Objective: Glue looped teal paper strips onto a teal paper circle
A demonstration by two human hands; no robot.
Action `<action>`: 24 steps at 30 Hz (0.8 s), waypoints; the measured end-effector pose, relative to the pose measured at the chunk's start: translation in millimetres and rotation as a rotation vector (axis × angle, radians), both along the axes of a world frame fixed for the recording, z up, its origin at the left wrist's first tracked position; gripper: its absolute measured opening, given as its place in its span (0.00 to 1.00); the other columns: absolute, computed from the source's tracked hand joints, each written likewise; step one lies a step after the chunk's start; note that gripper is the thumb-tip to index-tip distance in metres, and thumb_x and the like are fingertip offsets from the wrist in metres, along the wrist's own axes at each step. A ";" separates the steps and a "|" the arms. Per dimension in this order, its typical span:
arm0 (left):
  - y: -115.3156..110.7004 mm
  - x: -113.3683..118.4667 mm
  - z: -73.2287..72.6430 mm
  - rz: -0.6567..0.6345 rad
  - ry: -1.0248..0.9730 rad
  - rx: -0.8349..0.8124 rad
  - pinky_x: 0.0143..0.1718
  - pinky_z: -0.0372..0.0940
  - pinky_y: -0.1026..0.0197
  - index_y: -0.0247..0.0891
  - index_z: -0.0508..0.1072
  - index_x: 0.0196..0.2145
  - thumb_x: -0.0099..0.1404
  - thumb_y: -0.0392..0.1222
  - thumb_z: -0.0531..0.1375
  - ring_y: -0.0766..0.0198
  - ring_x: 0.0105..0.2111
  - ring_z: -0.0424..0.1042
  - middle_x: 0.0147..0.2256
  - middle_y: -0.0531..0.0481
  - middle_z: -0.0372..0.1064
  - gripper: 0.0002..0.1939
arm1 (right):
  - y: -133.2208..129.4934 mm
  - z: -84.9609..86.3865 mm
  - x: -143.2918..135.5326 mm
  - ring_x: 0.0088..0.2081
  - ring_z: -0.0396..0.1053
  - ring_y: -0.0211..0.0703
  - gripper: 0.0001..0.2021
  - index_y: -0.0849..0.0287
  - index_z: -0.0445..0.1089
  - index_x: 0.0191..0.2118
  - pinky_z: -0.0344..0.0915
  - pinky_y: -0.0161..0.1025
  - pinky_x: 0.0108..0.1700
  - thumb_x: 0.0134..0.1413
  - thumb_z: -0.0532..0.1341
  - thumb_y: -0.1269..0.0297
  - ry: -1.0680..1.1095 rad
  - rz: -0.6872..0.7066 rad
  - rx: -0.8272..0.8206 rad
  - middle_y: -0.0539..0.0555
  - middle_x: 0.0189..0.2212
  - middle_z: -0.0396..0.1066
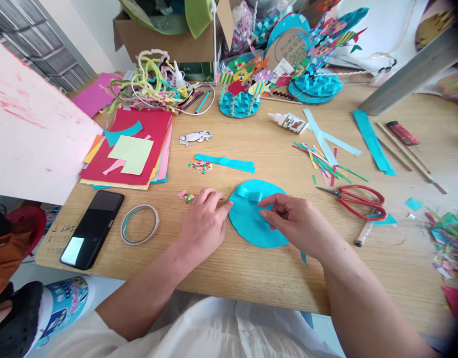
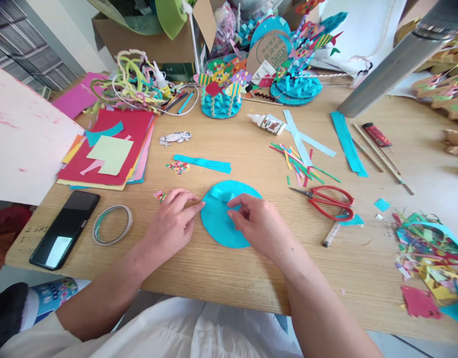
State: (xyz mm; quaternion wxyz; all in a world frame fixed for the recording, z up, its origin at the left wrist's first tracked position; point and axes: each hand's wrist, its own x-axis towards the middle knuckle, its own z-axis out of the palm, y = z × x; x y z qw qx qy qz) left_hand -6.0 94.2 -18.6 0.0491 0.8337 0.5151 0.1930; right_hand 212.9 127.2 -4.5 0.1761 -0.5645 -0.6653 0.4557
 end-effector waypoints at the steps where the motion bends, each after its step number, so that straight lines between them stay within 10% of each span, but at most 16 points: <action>1: -0.2 0.2 0.1 0.001 0.002 0.000 0.50 0.67 0.46 0.35 0.77 0.46 0.60 0.24 0.54 0.50 0.49 0.62 0.45 0.40 0.70 0.20 | -0.1 0.1 0.0 0.22 0.65 0.40 0.14 0.57 0.72 0.40 0.57 0.37 0.23 0.53 0.58 0.53 -0.001 0.002 -0.002 0.48 0.19 0.64; 24: -1.5 0.8 -2.4 -0.003 0.052 -0.056 0.54 0.66 0.46 0.31 0.76 0.48 0.63 0.26 0.55 0.50 0.52 0.62 0.47 0.39 0.69 0.17 | -0.7 14.0 -7.0 0.15 0.60 0.34 0.18 0.62 0.71 0.40 0.53 0.33 0.16 0.51 0.60 0.51 0.172 -0.055 -0.111 0.45 0.17 0.61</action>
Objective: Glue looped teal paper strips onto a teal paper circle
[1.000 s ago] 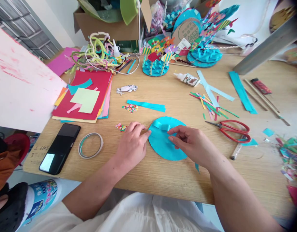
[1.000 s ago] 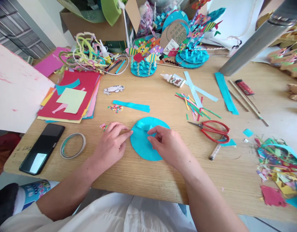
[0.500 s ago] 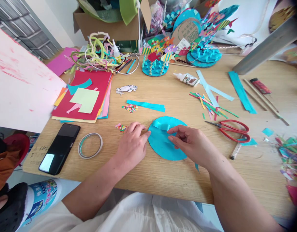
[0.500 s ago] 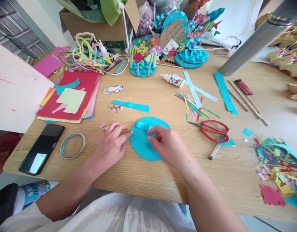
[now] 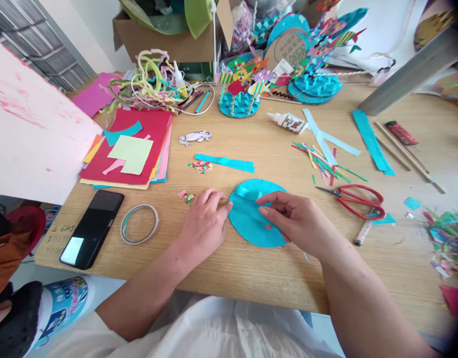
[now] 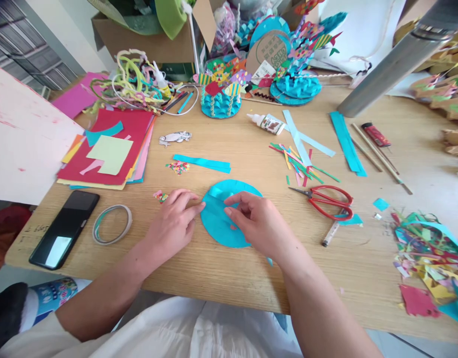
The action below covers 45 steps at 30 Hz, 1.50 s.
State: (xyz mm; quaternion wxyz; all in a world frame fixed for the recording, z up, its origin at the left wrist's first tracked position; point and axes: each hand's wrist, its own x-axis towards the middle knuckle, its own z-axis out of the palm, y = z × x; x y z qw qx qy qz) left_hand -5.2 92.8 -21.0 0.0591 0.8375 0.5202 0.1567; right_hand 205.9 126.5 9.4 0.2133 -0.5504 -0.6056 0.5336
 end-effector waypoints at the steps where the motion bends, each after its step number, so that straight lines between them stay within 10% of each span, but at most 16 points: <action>1: 0.0 0.2 0.5 -0.005 0.007 -0.001 0.55 0.66 0.46 0.31 0.76 0.47 0.63 0.26 0.55 0.50 0.52 0.62 0.47 0.39 0.70 0.17 | -0.2 0.5 -0.2 0.15 0.60 0.34 0.18 0.62 0.71 0.40 0.53 0.33 0.15 0.51 0.60 0.51 0.016 -0.005 -0.011 0.45 0.17 0.61; 45: 2.7 1.0 -8.0 -0.025 -0.061 0.085 0.59 0.64 0.44 0.34 0.77 0.44 0.58 0.24 0.56 0.48 0.59 0.62 0.47 0.42 0.73 0.19 | 4.6 7.6 16.4 0.19 0.62 0.31 0.26 0.61 0.71 0.45 0.57 0.29 0.17 0.44 0.70 0.48 0.314 0.052 -0.032 0.47 0.22 0.69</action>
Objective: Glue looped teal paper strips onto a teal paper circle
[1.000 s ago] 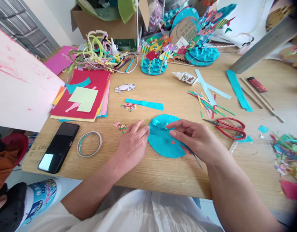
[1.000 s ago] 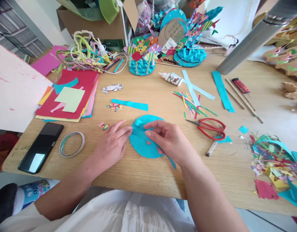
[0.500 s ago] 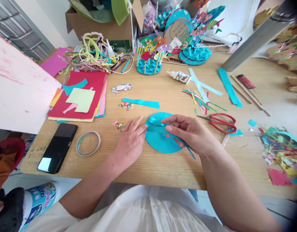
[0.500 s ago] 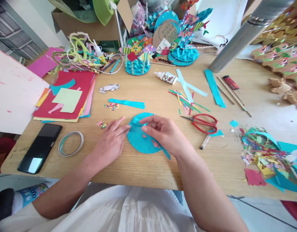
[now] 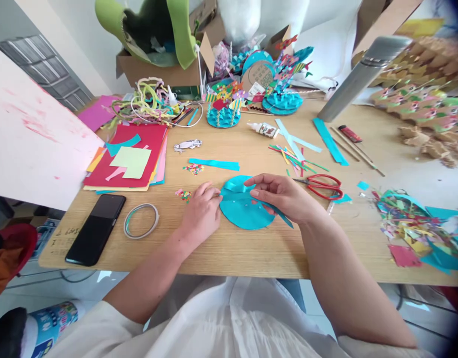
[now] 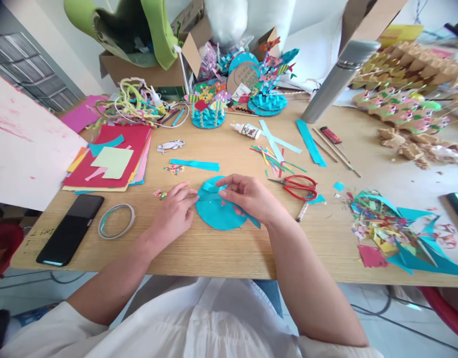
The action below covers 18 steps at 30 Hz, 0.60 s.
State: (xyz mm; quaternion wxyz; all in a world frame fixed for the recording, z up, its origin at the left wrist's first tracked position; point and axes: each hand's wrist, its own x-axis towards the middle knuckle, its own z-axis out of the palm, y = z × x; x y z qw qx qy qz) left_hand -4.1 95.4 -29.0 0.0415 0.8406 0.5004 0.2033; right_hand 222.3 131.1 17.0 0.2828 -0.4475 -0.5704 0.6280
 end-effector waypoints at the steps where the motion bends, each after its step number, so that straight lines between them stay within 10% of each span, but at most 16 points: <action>1: 0.4 -0.4 -1.2 0.002 -0.013 0.001 0.59 0.64 0.44 0.34 0.77 0.44 0.58 0.23 0.56 0.49 0.58 0.62 0.47 0.42 0.73 0.19 | 0.1 -0.2 0.5 0.19 0.62 0.31 0.25 0.60 0.71 0.45 0.57 0.29 0.17 0.45 0.70 0.48 -0.006 0.002 0.005 0.46 0.22 0.68; 9: 3.9 0.7 2.9 0.024 -0.180 0.115 0.56 0.66 0.45 0.34 0.72 0.52 0.61 0.27 0.57 0.52 0.53 0.66 0.47 0.42 0.73 0.21 | 4.4 -4.1 6.5 0.20 0.62 0.31 0.24 0.61 0.70 0.47 0.57 0.29 0.18 0.50 0.67 0.48 -0.043 0.051 0.064 0.46 0.23 0.67; 18: 16.1 32.8 35.5 -0.188 -0.304 -0.110 0.56 0.65 0.47 0.38 0.57 0.64 0.58 0.33 0.67 0.53 0.54 0.67 0.49 0.44 0.73 0.39 | 1.8 3.6 2.4 0.18 0.59 0.29 0.28 0.61 0.66 0.52 0.56 0.30 0.19 0.49 0.67 0.49 0.023 0.131 0.126 0.43 0.23 0.65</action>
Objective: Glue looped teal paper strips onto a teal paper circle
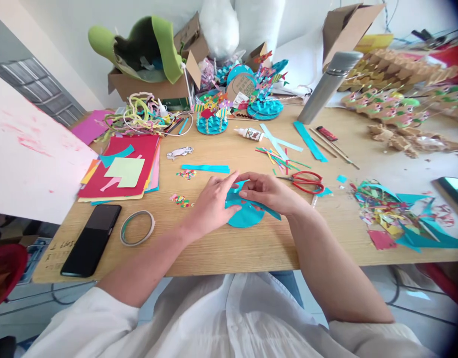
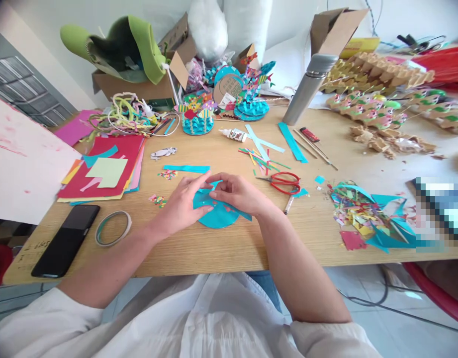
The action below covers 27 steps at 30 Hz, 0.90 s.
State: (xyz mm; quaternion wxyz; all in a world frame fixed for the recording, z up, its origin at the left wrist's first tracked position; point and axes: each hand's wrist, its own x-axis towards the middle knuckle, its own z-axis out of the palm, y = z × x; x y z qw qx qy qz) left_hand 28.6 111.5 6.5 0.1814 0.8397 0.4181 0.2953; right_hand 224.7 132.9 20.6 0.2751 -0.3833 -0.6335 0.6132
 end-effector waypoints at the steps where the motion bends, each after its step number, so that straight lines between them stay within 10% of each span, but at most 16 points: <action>1: 2.8 3.9 0.1 -0.002 -0.013 -0.003 0.56 0.65 0.48 0.38 0.58 0.64 0.59 0.32 0.66 0.53 0.53 0.67 0.47 0.45 0.74 0.38 | -0.2 0.3 0.6 0.18 0.59 0.29 0.28 0.61 0.66 0.52 0.56 0.30 0.19 0.50 0.67 0.49 0.005 -0.009 -0.001 0.43 0.23 0.66; 9: 8.6 8.2 -15.5 0.102 -0.076 0.084 0.49 0.69 0.52 0.39 0.69 0.56 0.62 0.30 0.62 0.58 0.43 0.71 0.39 0.48 0.75 0.24 | -16.3 3.1 37.4 0.23 0.66 0.33 0.26 0.61 0.65 0.53 0.62 0.32 0.25 0.54 0.65 0.50 -0.040 -0.116 0.000 0.46 0.24 0.69; 17: 8.7 6.4 -19.9 0.053 -0.071 0.151 0.48 0.67 0.51 0.40 0.69 0.56 0.64 0.34 0.62 0.57 0.43 0.69 0.40 0.49 0.76 0.22 | -40.4 -3.8 57.8 0.20 0.64 0.31 0.20 0.61 0.69 0.26 0.61 0.32 0.23 0.43 0.70 0.47 -0.103 -0.270 -0.141 0.48 0.20 0.70; 27: 17.2 0.3 -21.9 0.049 -0.177 0.026 0.50 0.68 0.52 0.43 0.71 0.55 0.63 0.38 0.64 0.59 0.45 0.70 0.40 0.49 0.75 0.21 | -39.2 -29.0 54.3 0.22 0.71 0.35 0.21 0.62 0.70 0.32 0.68 0.32 0.23 0.38 0.73 0.50 -0.012 -0.438 -0.259 0.53 0.24 0.76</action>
